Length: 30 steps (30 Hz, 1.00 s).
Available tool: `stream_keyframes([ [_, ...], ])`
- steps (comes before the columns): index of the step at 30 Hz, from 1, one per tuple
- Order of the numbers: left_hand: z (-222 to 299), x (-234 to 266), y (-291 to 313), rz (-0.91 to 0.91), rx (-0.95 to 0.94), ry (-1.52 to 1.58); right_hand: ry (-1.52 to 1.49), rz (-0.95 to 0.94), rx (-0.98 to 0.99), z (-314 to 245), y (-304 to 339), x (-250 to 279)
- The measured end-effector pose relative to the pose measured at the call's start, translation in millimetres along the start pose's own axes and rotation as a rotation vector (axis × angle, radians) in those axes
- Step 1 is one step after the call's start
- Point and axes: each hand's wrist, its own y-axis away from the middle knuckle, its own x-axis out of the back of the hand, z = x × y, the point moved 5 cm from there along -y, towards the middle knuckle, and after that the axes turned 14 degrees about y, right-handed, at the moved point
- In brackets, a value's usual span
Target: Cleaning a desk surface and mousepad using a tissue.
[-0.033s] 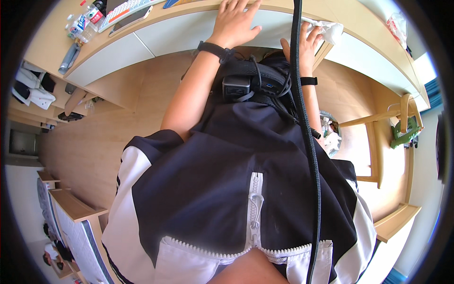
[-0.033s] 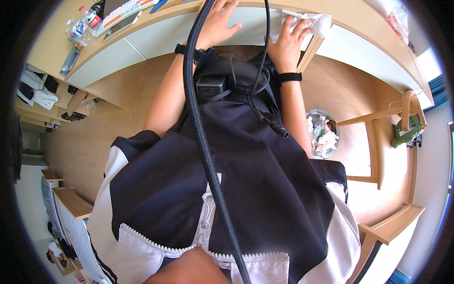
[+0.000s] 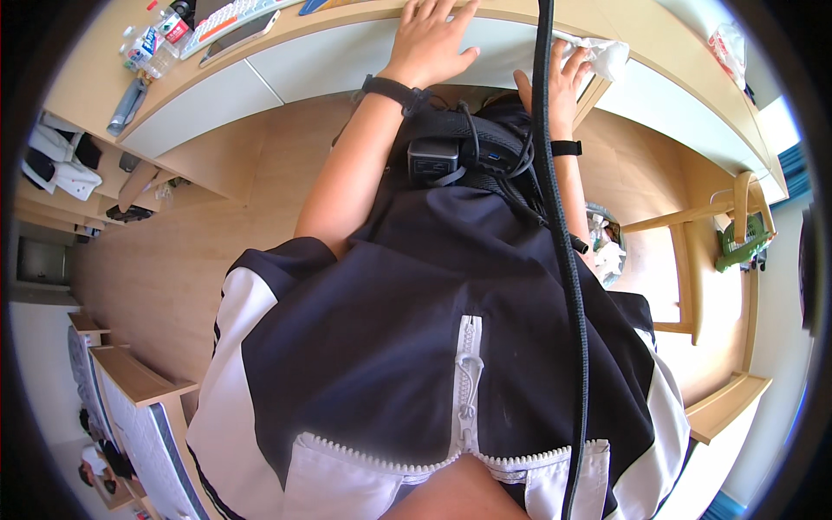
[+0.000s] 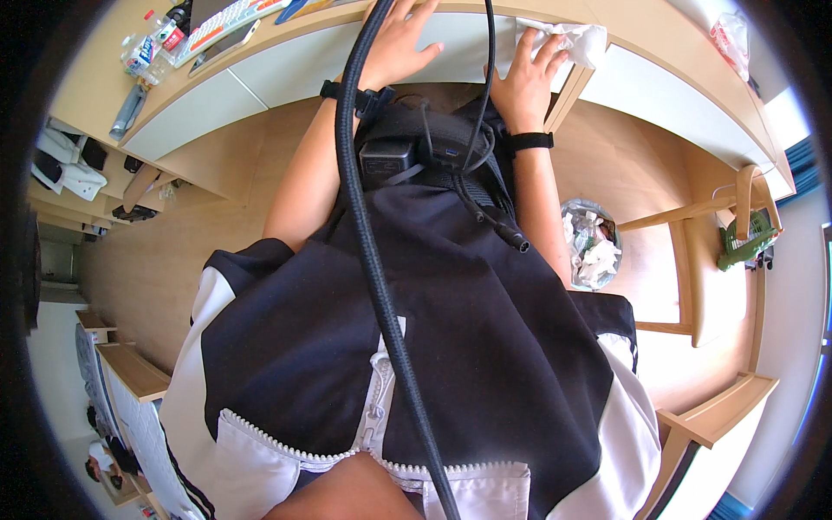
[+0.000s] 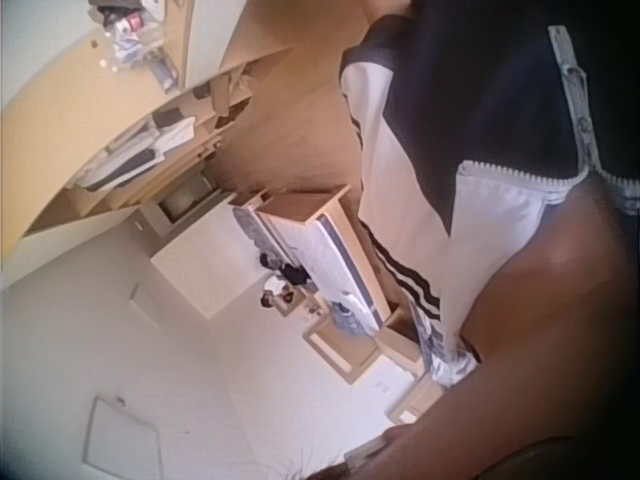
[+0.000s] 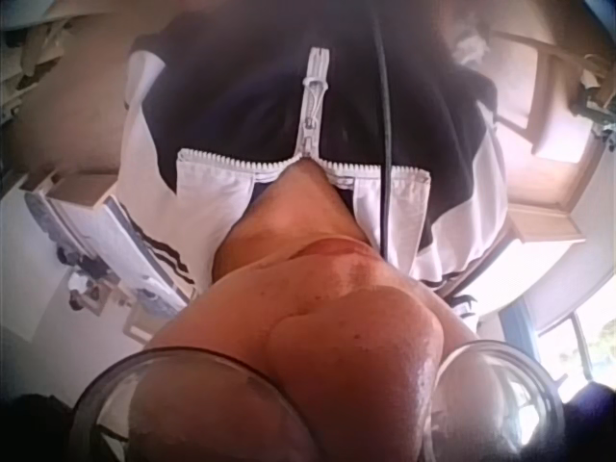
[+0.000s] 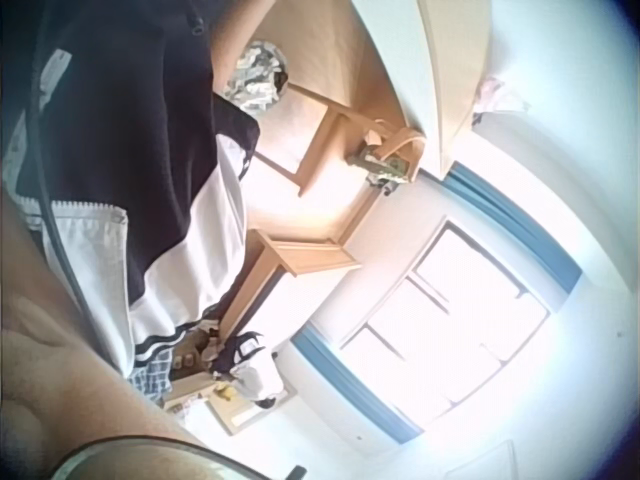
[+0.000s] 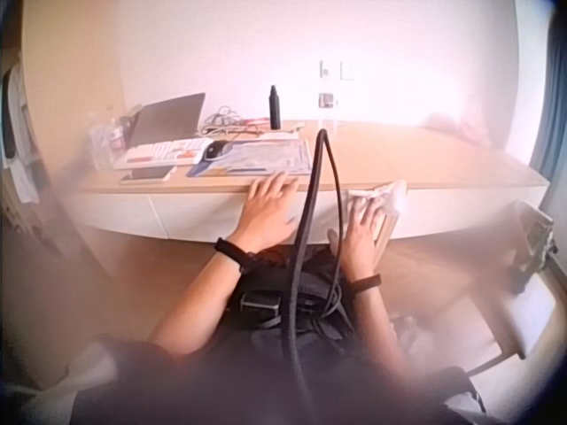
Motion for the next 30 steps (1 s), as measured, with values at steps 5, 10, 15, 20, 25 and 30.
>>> stream_keyframes([
  [5, -0.3, 1.6, -0.6, -0.025, 0.015, -0.024, 0.042, -0.057, 0.025, 1.3, -1.8, -7.9],
  [10, 0.7, 0.9, -0.1, -0.013, 0.013, -0.024, -0.016, -0.001, 0.010, 0.4, -1.2, -5.2],
  [15, 0.3, 3.1, 2.2, 0.007, -0.004, -0.020, 0.050, -0.089, 0.030, -0.9, -1.7, -8.8],
  [20, 0.3, 0.2, 1.4, 0.013, -0.017, -0.017, 0.045, -0.081, 0.035, 1.3, -0.8, -7.5],
  [25, 0.8, 1.8, 0.2, 0.008, -0.014, -0.009, 0.028, -0.068, 0.037, -0.6, -1.0, -5.2],
  [30, 1.1, 1.8, -0.4, 0.009, -0.010, -0.012, 0.043, -0.066, 0.040, -0.3, -1.1, -6.2],
])
